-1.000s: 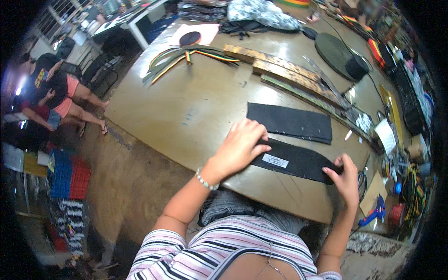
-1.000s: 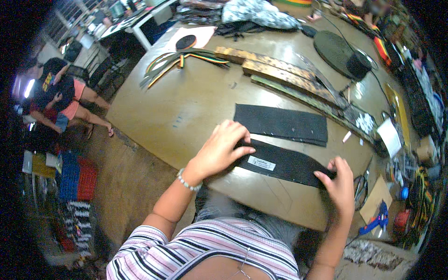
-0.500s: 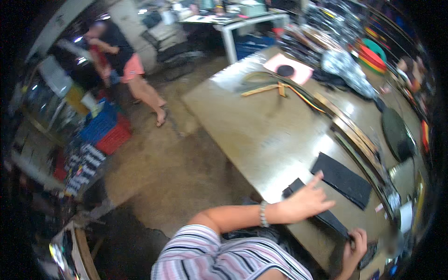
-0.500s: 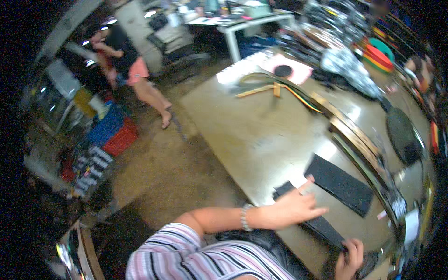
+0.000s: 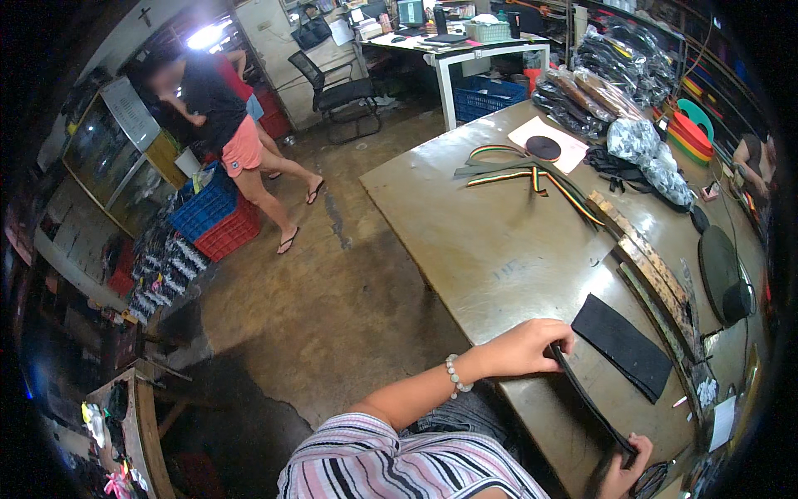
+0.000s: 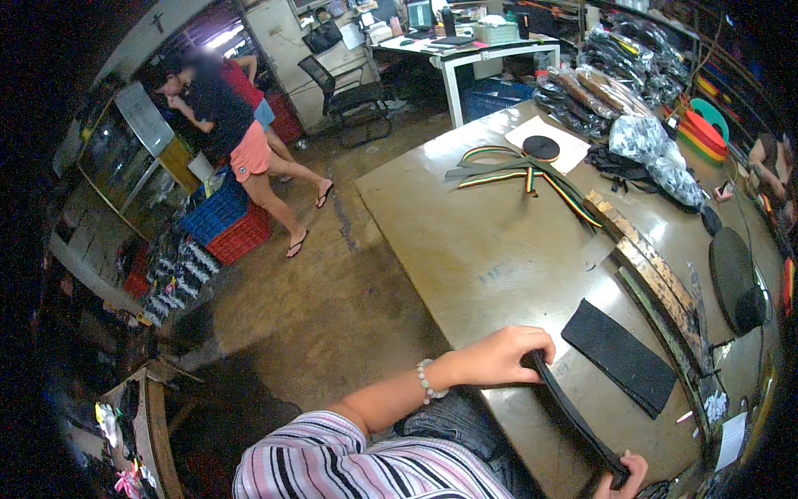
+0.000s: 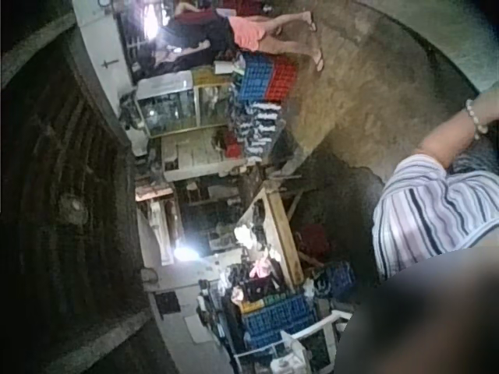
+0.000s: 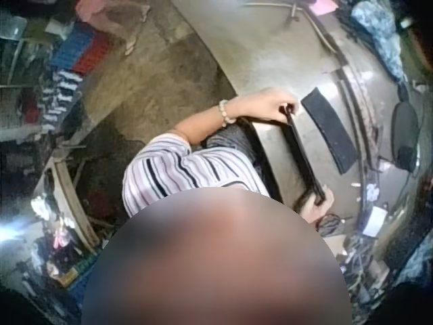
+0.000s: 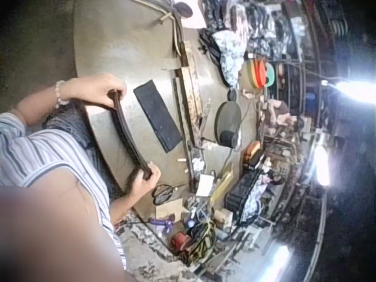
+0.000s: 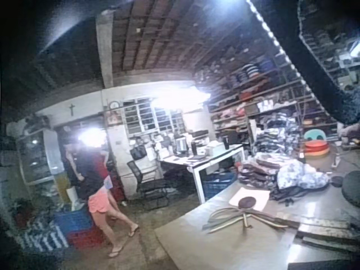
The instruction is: The person assembles small black fabric pouches by applying hot glue and attaching rectangular labels. They retrieve labels from a drawer, apply glue to the labels and fabric, and press them together to form finished pouches.
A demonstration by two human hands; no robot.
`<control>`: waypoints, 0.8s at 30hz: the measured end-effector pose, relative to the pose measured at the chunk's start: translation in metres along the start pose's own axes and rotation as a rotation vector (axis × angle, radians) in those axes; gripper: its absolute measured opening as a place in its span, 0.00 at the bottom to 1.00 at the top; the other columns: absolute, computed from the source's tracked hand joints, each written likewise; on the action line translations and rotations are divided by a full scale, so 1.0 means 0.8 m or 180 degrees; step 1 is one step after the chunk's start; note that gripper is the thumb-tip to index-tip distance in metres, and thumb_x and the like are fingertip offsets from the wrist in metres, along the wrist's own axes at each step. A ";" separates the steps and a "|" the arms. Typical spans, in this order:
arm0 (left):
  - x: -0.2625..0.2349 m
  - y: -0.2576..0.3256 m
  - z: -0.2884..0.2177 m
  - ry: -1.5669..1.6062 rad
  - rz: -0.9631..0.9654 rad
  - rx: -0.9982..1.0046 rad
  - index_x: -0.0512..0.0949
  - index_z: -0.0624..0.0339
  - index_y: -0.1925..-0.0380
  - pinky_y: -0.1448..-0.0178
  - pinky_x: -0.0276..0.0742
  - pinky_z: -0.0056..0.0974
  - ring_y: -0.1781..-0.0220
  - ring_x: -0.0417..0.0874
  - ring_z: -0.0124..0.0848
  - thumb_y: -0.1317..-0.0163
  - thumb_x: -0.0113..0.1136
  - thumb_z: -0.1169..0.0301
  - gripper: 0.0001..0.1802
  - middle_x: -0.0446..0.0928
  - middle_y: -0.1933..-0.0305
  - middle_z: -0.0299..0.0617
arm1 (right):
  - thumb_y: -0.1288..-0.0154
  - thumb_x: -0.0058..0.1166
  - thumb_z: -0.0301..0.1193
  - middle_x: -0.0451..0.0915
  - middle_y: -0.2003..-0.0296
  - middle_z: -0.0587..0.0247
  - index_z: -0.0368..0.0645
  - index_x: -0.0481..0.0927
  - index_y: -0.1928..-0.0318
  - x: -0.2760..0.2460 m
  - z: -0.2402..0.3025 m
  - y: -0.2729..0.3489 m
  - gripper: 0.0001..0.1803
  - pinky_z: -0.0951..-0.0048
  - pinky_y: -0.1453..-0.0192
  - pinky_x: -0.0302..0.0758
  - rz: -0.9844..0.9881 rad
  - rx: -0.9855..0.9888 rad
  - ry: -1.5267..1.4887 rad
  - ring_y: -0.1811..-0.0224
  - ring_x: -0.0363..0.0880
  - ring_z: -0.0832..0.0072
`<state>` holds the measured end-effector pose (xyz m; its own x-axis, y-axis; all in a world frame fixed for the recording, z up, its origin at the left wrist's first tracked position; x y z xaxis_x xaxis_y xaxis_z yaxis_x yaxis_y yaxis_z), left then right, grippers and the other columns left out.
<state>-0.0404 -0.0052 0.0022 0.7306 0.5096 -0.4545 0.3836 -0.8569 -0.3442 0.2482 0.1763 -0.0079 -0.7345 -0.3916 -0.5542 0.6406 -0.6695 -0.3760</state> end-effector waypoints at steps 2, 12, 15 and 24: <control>0.011 0.004 0.014 0.0819 -0.0110 -0.0242 0.75 0.57 0.56 0.51 0.75 0.36 0.57 0.79 0.33 0.49 0.71 0.75 0.20 0.77 0.60 0.39 | 0.38 0.62 0.20 0.76 0.52 0.57 0.35 0.73 0.43 0.016 0.000 0.005 0.23 0.67 0.40 0.70 -0.0076 -0.0108 0.0214 0.49 0.74 0.67; -0.048 0.020 0.056 0.0661 -0.1588 0.0019 0.74 0.57 0.50 0.38 0.71 0.34 0.47 0.78 0.28 0.43 0.70 0.78 0.21 0.77 0.53 0.36 | 0.35 0.57 0.18 0.73 0.45 0.48 0.42 0.46 0.24 0.036 0.042 -0.022 0.45 0.66 0.40 0.72 -0.0873 0.0743 -0.1154 0.49 0.75 0.66; -0.110 0.030 0.089 0.0815 -0.2490 -0.0305 0.67 0.56 0.42 0.36 0.70 0.35 0.45 0.76 0.29 0.43 0.71 0.76 0.30 0.72 0.50 0.38 | 0.32 0.54 0.21 0.73 0.44 0.48 0.40 0.52 0.26 0.061 0.054 -0.041 0.38 0.63 0.41 0.74 -0.0579 0.0324 -0.1466 0.48 0.77 0.63; -0.147 0.072 0.125 -0.0619 -0.2950 -0.1913 0.48 0.56 0.26 0.35 0.70 0.49 0.41 0.75 0.49 0.43 0.68 0.73 0.49 0.70 0.47 0.57 | 0.33 0.59 0.27 0.73 0.45 0.44 0.37 0.80 0.46 0.120 0.049 -0.037 0.16 0.56 0.38 0.71 0.0527 -0.0178 0.0367 0.44 0.73 0.51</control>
<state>-0.1610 -0.1070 -0.0462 -0.0593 0.9283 -0.3672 0.9822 -0.0114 -0.1876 0.1500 0.1338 -0.0213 -0.5898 -0.4164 -0.6919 0.7642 -0.5648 -0.3115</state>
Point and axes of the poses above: each hand's wrist, its own y-axis away from the middle knuckle, its own x-axis out of the palm, z = x × y, the point moved 4 cm from there along -y, towards the middle knuckle
